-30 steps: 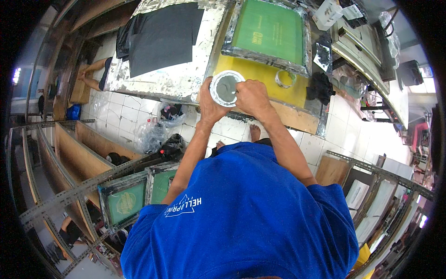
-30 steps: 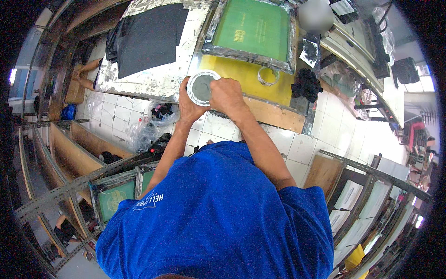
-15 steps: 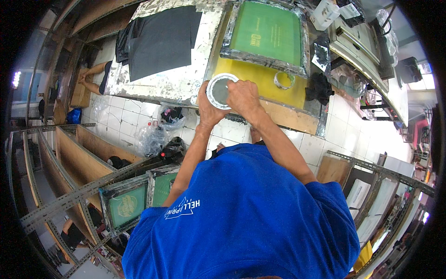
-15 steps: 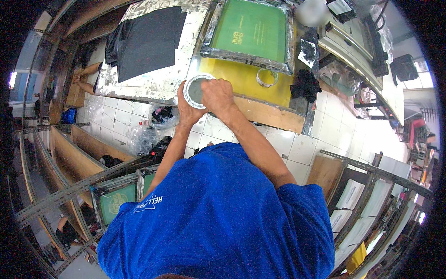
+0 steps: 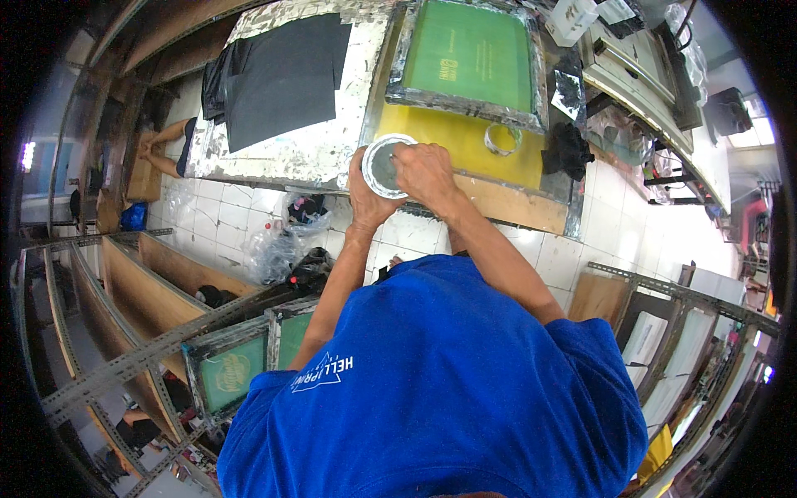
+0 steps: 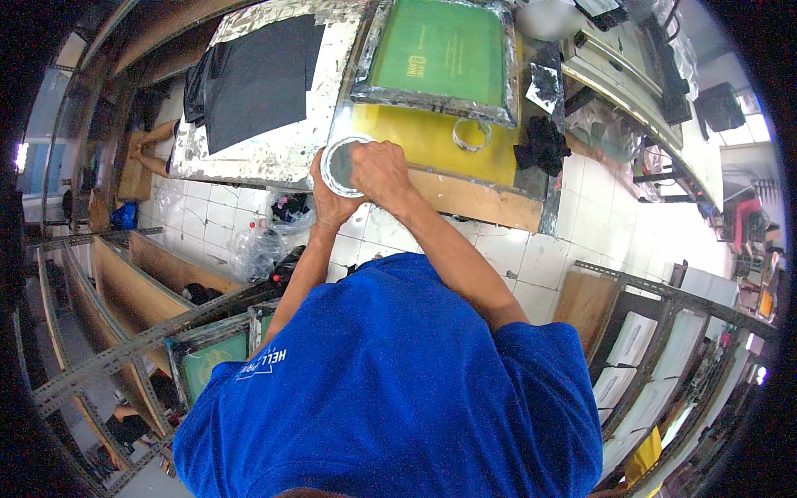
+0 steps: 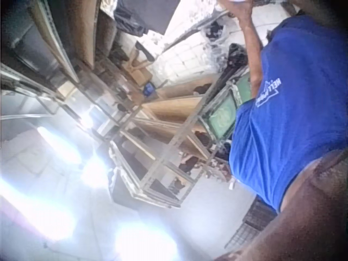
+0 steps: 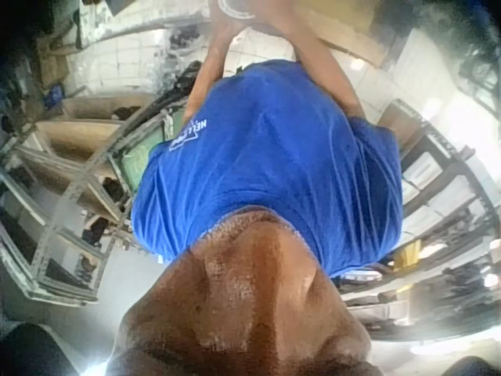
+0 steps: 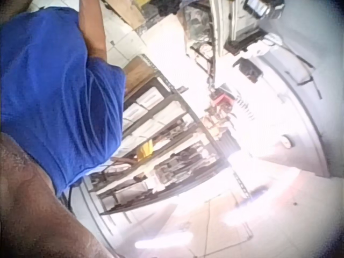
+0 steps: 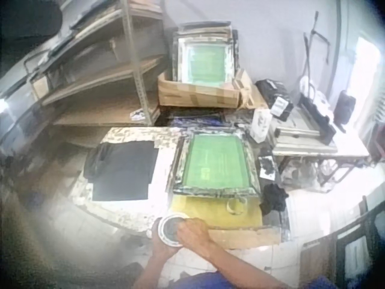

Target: The person stirs white ink in a plastic container with a small stick, then cleans a screen printing squeegee by wiping it with a cloth.

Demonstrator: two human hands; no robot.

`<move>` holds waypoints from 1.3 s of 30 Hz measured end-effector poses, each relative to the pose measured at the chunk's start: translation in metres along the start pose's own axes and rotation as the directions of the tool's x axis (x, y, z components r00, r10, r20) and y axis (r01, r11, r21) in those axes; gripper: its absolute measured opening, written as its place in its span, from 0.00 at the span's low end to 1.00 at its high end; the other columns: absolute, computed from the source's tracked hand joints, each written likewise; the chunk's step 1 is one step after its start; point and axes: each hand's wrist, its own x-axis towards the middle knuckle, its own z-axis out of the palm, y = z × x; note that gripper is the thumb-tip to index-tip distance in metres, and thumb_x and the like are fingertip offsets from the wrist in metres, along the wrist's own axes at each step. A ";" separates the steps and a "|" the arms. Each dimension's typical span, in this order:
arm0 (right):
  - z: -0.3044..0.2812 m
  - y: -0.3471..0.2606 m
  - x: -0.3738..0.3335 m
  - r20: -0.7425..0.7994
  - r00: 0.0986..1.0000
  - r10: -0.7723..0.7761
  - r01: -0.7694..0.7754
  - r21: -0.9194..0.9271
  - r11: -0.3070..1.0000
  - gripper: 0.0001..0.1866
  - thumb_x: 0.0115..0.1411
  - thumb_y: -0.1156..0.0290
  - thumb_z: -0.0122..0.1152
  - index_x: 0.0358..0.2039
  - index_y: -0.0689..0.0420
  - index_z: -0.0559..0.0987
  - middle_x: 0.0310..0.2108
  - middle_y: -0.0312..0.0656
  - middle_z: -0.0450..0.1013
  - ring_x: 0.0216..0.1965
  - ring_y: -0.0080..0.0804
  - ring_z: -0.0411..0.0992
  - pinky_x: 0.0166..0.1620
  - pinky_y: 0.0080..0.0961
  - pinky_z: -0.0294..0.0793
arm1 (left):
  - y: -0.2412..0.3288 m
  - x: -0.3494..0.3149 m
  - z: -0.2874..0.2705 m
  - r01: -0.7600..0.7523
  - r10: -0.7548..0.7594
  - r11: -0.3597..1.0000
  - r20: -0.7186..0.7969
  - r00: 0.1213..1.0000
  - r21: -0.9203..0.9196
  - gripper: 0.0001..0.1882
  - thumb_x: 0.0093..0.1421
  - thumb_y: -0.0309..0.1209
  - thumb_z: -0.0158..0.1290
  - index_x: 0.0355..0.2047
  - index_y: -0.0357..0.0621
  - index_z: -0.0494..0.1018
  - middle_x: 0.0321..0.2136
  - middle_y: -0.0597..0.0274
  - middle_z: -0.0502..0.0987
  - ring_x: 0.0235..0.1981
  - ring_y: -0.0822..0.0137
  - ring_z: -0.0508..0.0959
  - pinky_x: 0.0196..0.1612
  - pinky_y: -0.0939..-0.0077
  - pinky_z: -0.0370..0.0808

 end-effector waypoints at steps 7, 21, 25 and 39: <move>0.001 0.007 -0.003 0.100 0.984 -0.150 0.153 -0.028 0.988 0.07 0.43 0.68 0.63 0.23 0.57 0.82 0.24 0.54 0.78 0.28 0.52 0.79 0.33 0.45 0.77 | 0.011 0.003 0.000 -0.007 0.003 0.996 -0.049 0.999 -0.085 0.42 0.34 0.34 0.76 0.49 0.37 0.67 0.43 0.52 0.76 0.45 0.58 0.78 0.51 0.64 0.73; -0.021 -0.002 -0.005 0.016 1.000 0.018 -0.018 -0.050 0.999 0.07 0.42 0.71 0.64 0.23 0.59 0.84 0.25 0.57 0.78 0.30 0.51 0.80 0.35 0.44 0.78 | -0.002 0.000 -0.004 -0.013 -0.009 0.983 0.120 0.993 0.186 0.61 0.31 0.43 0.79 0.60 0.37 0.54 0.53 0.48 0.68 0.55 0.54 0.71 0.59 0.60 0.68; -0.024 0.002 -0.001 0.039 0.998 0.053 -0.048 -0.105 0.993 0.08 0.42 0.69 0.65 0.23 0.60 0.84 0.25 0.57 0.78 0.30 0.53 0.79 0.35 0.45 0.78 | -0.004 -0.004 0.000 0.008 -0.012 0.997 0.042 0.999 0.076 0.57 0.30 0.41 0.79 0.57 0.37 0.59 0.52 0.48 0.69 0.54 0.54 0.71 0.58 0.60 0.68; -0.018 0.006 -0.009 -0.004 0.998 0.057 -0.057 0.001 0.998 0.09 0.41 0.69 0.66 0.23 0.61 0.83 0.24 0.56 0.77 0.29 0.52 0.79 0.36 0.44 0.78 | -0.004 -0.005 0.000 -0.006 -0.002 0.995 0.080 0.997 0.101 0.63 0.30 0.40 0.80 0.62 0.37 0.52 0.53 0.47 0.68 0.55 0.53 0.71 0.59 0.60 0.68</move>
